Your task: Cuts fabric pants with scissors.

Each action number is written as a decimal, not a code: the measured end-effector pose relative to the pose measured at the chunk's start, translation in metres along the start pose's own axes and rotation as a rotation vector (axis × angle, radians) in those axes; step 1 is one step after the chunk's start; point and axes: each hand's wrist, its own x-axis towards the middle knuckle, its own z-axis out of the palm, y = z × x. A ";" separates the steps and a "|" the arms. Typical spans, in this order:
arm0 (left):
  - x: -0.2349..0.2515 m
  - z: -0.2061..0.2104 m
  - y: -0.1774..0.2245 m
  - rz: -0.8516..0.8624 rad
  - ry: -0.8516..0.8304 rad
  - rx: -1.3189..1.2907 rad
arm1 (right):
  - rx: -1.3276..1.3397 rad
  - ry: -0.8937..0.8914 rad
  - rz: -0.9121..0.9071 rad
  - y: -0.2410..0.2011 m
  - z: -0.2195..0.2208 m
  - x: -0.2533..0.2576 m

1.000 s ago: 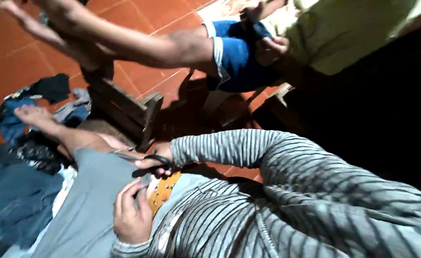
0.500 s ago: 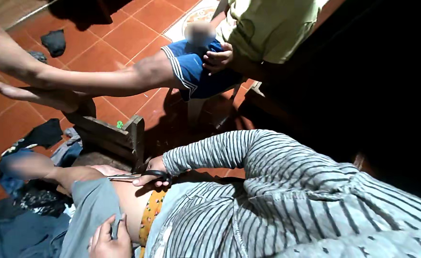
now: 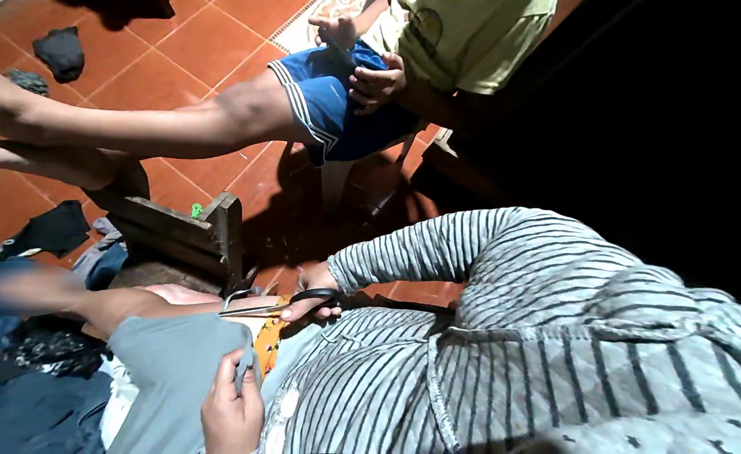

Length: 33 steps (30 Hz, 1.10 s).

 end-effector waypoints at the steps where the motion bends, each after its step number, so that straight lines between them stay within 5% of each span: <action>1: -0.001 0.000 0.000 -0.004 0.008 -0.012 | -0.151 0.341 0.158 -0.025 0.045 -0.016; 3: -0.003 0.000 -0.001 -0.015 0.024 -0.038 | -0.274 0.481 0.289 -0.041 0.071 -0.020; 6: -0.007 0.000 -0.004 -0.024 0.037 -0.050 | -0.095 0.039 0.110 -0.006 0.003 0.008; 9: -0.004 0.004 -0.001 -0.021 0.046 -0.053 | -0.327 0.458 0.260 -0.046 0.070 -0.018; 20: -0.006 0.003 -0.002 -0.087 -0.016 -0.181 | -0.411 0.179 0.211 -0.040 0.055 -0.006; 33: -0.007 0.005 -0.004 -0.080 0.011 -0.198 | -0.397 0.234 0.245 -0.051 0.065 0.015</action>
